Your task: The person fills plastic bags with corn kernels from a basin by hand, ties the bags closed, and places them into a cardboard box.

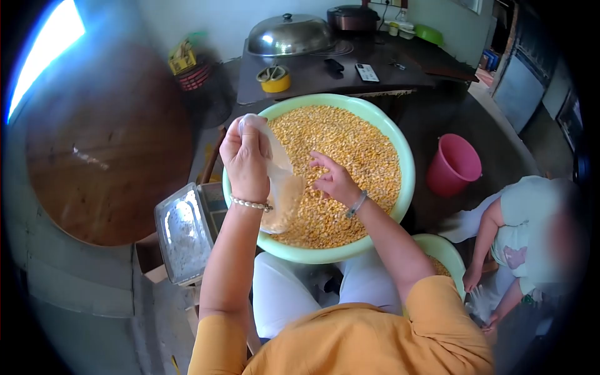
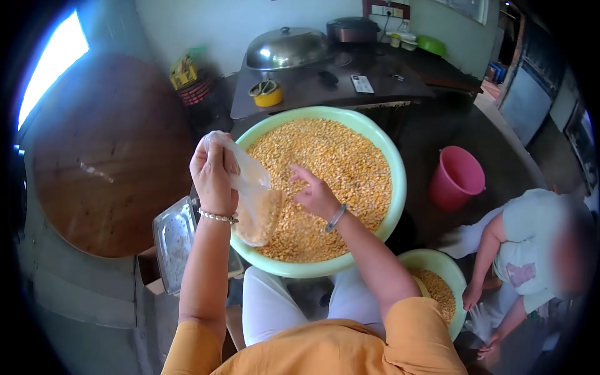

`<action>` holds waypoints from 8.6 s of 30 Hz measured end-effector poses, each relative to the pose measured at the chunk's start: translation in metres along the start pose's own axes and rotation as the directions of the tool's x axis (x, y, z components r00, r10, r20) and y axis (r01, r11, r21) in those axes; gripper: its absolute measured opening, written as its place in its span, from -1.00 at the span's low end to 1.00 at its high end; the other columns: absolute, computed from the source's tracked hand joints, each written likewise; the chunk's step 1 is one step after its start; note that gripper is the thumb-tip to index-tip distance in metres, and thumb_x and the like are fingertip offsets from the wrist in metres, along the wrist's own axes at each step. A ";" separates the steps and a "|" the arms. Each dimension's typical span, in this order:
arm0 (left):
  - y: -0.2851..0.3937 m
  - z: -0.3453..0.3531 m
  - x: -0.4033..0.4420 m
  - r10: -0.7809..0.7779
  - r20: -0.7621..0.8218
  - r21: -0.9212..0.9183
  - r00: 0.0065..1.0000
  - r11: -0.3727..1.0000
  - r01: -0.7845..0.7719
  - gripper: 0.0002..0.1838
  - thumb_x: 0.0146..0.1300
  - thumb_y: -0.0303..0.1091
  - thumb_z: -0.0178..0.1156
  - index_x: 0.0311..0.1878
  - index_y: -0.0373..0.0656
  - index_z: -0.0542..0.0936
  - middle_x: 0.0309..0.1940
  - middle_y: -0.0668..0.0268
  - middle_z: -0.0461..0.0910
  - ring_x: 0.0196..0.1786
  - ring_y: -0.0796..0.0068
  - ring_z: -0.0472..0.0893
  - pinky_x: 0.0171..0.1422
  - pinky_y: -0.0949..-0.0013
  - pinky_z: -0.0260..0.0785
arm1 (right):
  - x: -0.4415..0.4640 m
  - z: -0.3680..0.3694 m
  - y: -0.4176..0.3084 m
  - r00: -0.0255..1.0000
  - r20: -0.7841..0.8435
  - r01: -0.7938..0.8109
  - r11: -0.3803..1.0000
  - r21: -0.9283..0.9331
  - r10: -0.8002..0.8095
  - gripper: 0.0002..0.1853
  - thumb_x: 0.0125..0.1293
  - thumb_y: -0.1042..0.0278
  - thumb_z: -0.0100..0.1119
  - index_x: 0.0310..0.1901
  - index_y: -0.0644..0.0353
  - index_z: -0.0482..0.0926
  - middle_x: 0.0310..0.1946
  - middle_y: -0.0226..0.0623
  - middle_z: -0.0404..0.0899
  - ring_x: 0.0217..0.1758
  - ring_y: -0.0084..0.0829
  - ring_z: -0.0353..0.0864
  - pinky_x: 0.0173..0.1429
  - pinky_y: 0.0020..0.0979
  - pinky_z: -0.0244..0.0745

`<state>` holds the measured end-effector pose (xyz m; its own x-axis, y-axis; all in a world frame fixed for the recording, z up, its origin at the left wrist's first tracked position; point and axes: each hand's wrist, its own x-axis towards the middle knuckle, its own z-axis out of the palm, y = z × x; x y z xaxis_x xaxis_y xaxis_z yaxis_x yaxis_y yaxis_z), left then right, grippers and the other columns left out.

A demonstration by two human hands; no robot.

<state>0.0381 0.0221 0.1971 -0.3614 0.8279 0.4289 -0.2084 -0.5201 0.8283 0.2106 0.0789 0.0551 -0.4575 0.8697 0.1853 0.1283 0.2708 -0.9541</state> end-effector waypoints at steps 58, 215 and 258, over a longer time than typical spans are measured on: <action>-0.131 -0.096 -0.095 -0.402 0.008 0.848 0.916 0.488 0.207 -0.84 -0.04 -0.34 0.26 -0.38 -0.19 0.65 -0.54 0.21 0.61 -0.44 0.37 0.60 -0.28 0.39 0.43 | -0.031 0.002 -0.012 0.981 -0.184 0.095 0.671 0.736 0.063 -0.69 0.34 -0.05 0.00 -0.41 -0.01 0.45 -0.73 -0.53 0.28 -0.68 -0.55 0.34 -0.14 -0.14 0.51; -0.183 -0.058 -0.086 -0.502 0.177 0.252 0.847 0.855 0.454 -0.44 -0.03 -0.57 0.36 0.10 -0.37 0.42 -0.12 0.24 0.58 -0.10 0.48 0.58 -0.01 0.43 0.47 | 0.011 0.029 0.050 0.984 0.155 -0.141 0.901 0.411 0.083 -0.86 0.23 0.43 0.21 -0.20 0.23 0.66 -0.35 -0.33 0.69 -0.33 -0.62 0.62 -0.22 -0.59 0.54; -0.178 -0.081 -0.047 -0.580 0.165 0.364 0.798 0.788 0.497 -0.77 0.22 -0.38 0.20 -0.10 -0.30 0.57 -0.44 0.37 0.59 -0.44 0.69 0.51 -0.36 0.60 0.37 | 0.011 0.022 0.051 0.955 0.220 -0.293 0.758 0.582 0.200 -0.79 0.25 0.24 0.22 -0.24 0.21 0.65 -0.48 -0.46 0.62 -0.67 -0.76 0.37 -0.63 -0.70 0.25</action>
<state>0.0190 0.0584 0.0002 -0.0175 0.9967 -0.0788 -0.0132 0.0785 0.9968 0.1927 0.0934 0.0031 -0.6052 0.7934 -0.0655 -0.2808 -0.2898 -0.9150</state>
